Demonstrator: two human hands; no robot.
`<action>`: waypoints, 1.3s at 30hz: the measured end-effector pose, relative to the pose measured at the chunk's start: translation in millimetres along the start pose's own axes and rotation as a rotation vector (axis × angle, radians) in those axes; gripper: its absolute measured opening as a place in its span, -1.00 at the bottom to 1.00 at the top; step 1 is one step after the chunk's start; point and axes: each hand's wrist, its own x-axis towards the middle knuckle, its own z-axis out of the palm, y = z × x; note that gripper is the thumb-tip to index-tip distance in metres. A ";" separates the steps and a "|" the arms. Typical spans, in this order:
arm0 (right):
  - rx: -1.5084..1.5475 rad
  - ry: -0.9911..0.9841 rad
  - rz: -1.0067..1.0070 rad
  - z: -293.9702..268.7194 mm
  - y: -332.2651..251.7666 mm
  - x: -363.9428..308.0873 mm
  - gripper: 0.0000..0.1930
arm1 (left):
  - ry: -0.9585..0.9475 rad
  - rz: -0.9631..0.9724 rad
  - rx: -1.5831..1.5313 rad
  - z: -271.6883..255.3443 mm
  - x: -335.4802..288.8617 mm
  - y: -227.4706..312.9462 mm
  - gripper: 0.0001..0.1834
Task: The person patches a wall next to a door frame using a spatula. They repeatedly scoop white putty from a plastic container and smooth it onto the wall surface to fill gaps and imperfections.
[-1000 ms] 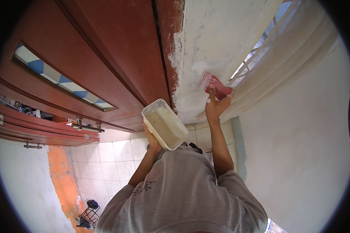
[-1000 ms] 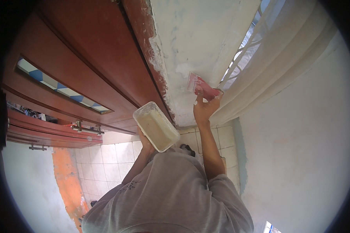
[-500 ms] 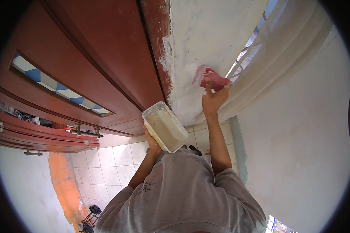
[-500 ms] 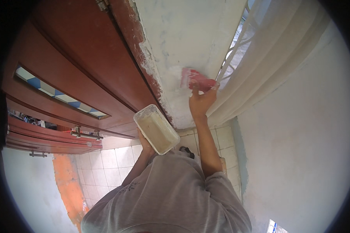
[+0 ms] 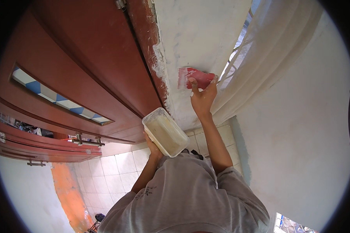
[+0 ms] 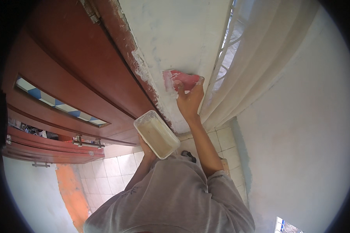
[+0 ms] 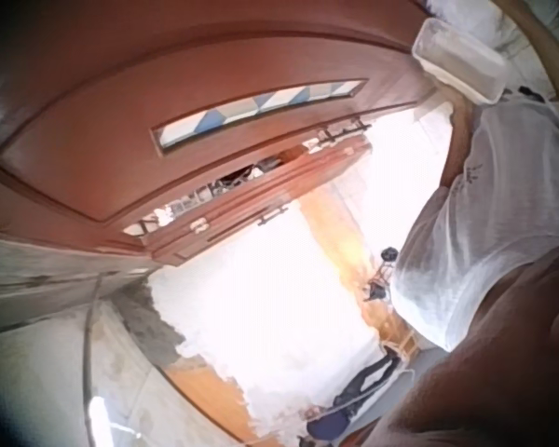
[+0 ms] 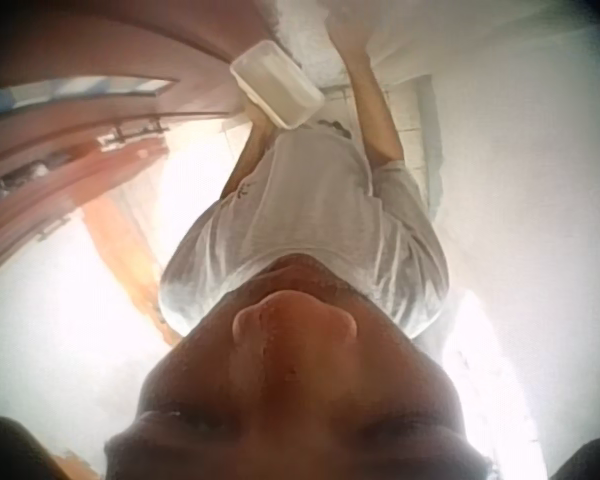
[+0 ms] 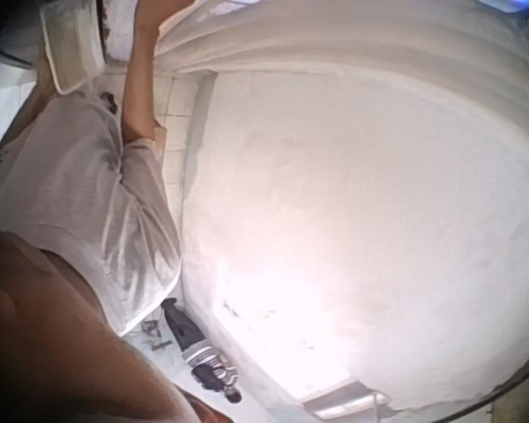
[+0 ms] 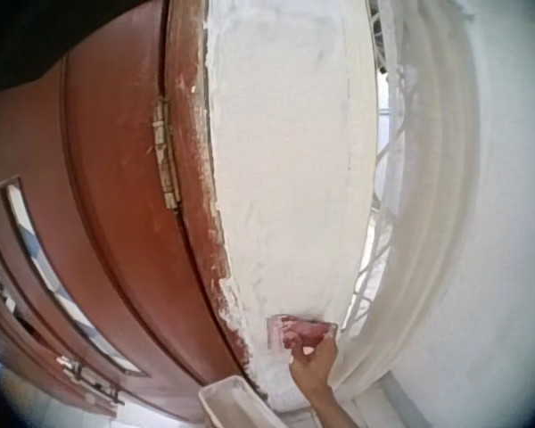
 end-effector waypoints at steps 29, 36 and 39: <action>0.057 0.311 0.022 -27.8 13.9 -26.0 -0.71 | 0.014 0.062 0.067 -17.6 -21.0 0.1 -0.10; 0.054 0.045 0.034 4.2 37.3 -61.8 -0.77 | 0.035 0.041 0.030 0.4 -26.8 4.8 -0.19; -0.055 0.059 -0.044 8.0 47.2 -41.0 -0.76 | -0.004 0.046 0.046 -1.8 -26.4 6.1 -0.20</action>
